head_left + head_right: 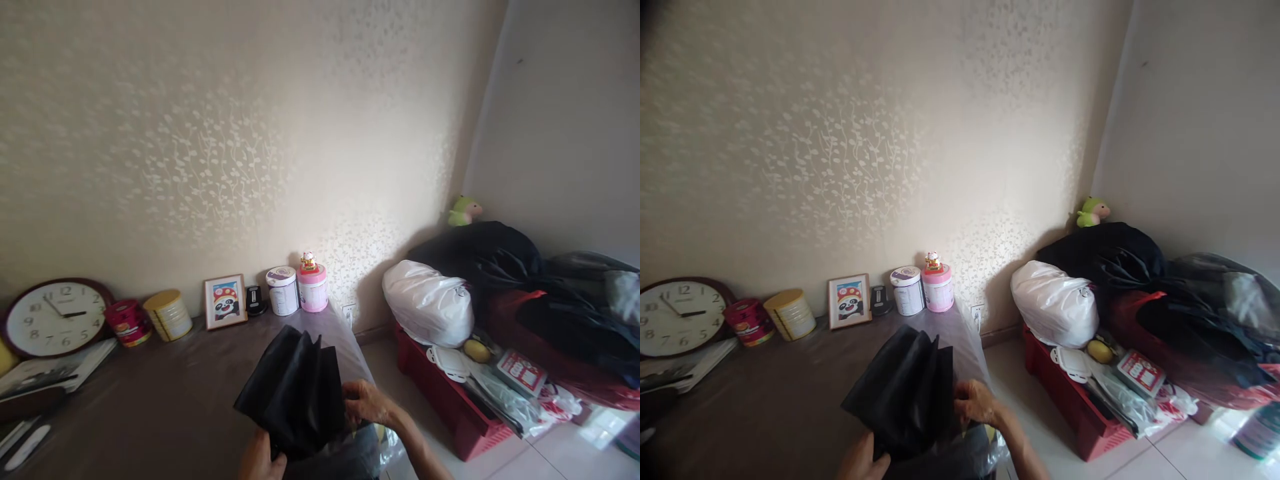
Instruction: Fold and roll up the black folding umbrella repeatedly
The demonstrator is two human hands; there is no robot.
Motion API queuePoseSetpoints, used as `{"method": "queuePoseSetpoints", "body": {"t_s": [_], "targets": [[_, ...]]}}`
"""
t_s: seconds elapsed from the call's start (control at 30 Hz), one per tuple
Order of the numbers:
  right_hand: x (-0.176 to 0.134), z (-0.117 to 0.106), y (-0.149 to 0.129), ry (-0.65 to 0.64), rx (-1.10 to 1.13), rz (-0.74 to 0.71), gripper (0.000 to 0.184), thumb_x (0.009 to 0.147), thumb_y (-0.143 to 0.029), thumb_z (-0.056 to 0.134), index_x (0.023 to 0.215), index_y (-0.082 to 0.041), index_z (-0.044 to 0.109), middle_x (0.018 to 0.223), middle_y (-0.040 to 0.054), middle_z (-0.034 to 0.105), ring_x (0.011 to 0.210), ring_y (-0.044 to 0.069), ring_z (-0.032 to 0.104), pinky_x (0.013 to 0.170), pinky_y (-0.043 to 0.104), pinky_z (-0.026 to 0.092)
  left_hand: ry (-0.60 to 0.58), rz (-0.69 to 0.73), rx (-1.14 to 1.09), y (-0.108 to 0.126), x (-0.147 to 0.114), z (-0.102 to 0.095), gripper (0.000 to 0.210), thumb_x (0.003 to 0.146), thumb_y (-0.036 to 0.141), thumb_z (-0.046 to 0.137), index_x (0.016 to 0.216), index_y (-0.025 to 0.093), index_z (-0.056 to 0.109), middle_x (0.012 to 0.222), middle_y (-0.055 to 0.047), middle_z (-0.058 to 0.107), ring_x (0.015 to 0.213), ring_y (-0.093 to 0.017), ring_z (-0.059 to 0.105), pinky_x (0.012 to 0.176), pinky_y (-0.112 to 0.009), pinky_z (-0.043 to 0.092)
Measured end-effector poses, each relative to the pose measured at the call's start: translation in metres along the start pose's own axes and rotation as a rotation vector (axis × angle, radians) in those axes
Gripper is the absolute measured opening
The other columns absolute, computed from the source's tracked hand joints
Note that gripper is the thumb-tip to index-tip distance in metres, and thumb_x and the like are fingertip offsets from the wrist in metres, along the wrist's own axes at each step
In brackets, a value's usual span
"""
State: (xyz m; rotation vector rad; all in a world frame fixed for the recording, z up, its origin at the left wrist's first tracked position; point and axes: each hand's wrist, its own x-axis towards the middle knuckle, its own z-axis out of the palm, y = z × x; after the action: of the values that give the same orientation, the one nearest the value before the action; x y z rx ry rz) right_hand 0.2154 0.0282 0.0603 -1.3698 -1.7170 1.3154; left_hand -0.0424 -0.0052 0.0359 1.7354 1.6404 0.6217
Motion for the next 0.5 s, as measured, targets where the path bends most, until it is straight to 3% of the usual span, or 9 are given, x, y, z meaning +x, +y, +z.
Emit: {"method": "queuePoseSetpoints", "body": {"t_s": [0.07, 0.17, 0.3, 0.4, 0.5], "targets": [[-0.01, -0.01, 0.002, 0.053, -0.058, -0.007, 0.016, 0.068, -0.018, 0.048, 0.069, -0.019, 0.064, 0.045, -0.0068, 0.05, 0.044, 0.008, 0.046, 0.043, 0.016, 0.035, 0.028, 0.053, 0.128, 0.003, 0.0, 0.005, 0.055, 0.07, 0.013, 0.043, 0.124, 0.014, 0.038, 0.122, -0.012, 0.052, 0.119, -0.023, 0.046, 0.094, -0.031, 0.039], [-0.024, -0.022, 0.007, 0.099, -0.165, -0.035, 0.019, 0.073, -0.023, 0.048, 0.074, -0.019, 0.067, 0.049, -0.0049, 0.054, 0.048, 0.009, 0.05, 0.049, 0.018, 0.038, -0.004, 0.036, 0.241, 0.008, -0.002, 0.01, 0.066, 0.074, 0.009, 0.038, 0.137, 0.016, 0.018, 0.136, -0.014, 0.038, 0.114, -0.02, 0.051, 0.084, -0.026, 0.045], [-0.038, -0.029, 0.017, 0.191, -0.39, -0.089, 0.021, 0.076, -0.025, 0.049, 0.079, -0.021, 0.07, 0.067, 0.0, 0.065, 0.064, 0.014, 0.058, 0.06, 0.022, 0.041, -0.011, -0.01, 0.357, 0.009, -0.006, 0.011, 0.065, 0.076, 0.006, 0.035, 0.138, 0.01, 0.015, 0.141, -0.018, 0.03, 0.109, -0.021, 0.054, 0.081, -0.027, 0.047], [-0.045, -0.032, 0.029, 0.257, -0.497, -0.119, 0.023, 0.079, -0.028, 0.048, 0.076, -0.023, 0.069, 0.077, 0.0016, 0.066, 0.07, 0.015, 0.06, 0.064, 0.023, 0.042, -0.007, 0.019, 0.237, 0.005, -0.009, 0.007, 0.067, 0.078, 0.012, 0.041, 0.139, 0.012, 0.013, 0.142, -0.016, 0.029, 0.125, -0.024, 0.041, 0.092, -0.029, 0.043], [-0.046, -0.036, 0.033, 0.328, -0.515, -0.123, 0.025, 0.081, -0.032, 0.046, 0.077, -0.023, 0.068, 0.077, 0.0024, 0.065, 0.067, 0.015, 0.061, 0.063, 0.024, 0.044, -0.075, -0.046, -0.012, -0.003, -0.015, 0.004, 0.073, 0.079, 0.017, 0.041, 0.141, 0.024, 0.003, 0.149, -0.012, 0.018, 0.113, -0.021, 0.053, 0.081, -0.028, 0.051]]}}
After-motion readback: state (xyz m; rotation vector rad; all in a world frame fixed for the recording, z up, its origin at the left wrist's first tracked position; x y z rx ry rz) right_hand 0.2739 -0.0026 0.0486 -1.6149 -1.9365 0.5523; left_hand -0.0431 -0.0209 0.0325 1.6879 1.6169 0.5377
